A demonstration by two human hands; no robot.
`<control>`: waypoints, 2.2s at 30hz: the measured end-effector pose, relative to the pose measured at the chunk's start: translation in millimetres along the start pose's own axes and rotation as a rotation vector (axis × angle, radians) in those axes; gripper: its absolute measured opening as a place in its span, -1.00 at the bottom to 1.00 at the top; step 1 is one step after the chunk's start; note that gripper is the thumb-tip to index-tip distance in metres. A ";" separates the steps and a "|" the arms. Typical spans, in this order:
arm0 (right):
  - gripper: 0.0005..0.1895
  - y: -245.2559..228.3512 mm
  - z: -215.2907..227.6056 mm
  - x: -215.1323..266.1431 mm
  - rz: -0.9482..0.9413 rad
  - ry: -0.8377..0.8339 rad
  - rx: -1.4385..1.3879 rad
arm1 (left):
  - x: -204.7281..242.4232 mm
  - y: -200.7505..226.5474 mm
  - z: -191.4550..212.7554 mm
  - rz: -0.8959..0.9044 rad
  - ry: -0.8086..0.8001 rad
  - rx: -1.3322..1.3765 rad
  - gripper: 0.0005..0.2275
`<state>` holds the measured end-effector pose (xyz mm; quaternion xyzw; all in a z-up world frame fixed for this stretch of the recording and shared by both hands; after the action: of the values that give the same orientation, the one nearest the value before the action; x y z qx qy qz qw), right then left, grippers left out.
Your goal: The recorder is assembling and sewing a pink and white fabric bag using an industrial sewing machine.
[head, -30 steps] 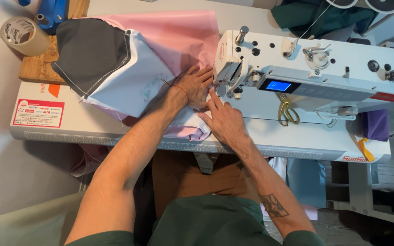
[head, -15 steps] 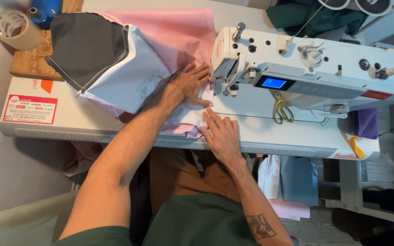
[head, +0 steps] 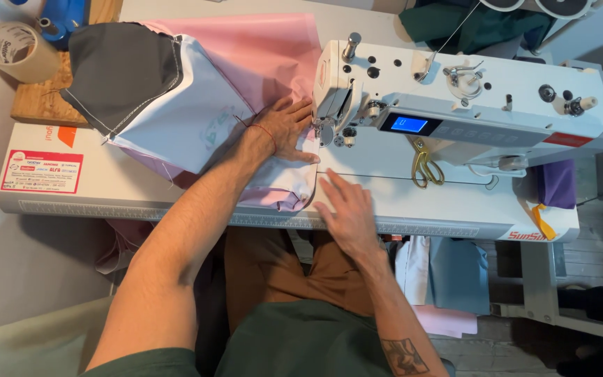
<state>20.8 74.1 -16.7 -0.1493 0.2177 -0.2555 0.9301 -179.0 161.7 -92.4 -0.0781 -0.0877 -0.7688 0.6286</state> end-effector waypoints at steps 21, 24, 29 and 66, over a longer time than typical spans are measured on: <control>-0.59 131.2 96.6 64.8 -0.324 0.454 0.180 | -6.4 -4.7 -2.0 -0.040 0.072 0.084 0.03; -0.58 128.7 85.4 59.2 -0.331 0.446 0.137 | -6.2 -6.2 -0.5 -0.031 0.053 0.063 0.04; -0.59 109.4 63.7 42.5 -0.309 0.395 0.065 | -5.8 -5.4 0.1 -0.014 0.065 0.088 0.03; -0.26 13.9 -36.2 -83.2 -0.167 -0.200 0.163 | -9.2 -3.9 -5.6 0.031 0.016 -0.047 0.00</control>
<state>-55.4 124.5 -25.8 -0.1154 0.0892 -0.3329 0.9316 -181.1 169.9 -100.2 -0.0881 -0.0632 -0.7614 0.6392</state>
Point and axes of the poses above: each hand's wrist, its own x-axis away from the middle knuckle, its own z-axis out of the back of the hand, y = z × x, the point moved 8 cm from there along -x, towards the middle knuckle, and after that the axes turned 2 degrees about -x, right-handed, at the moved point
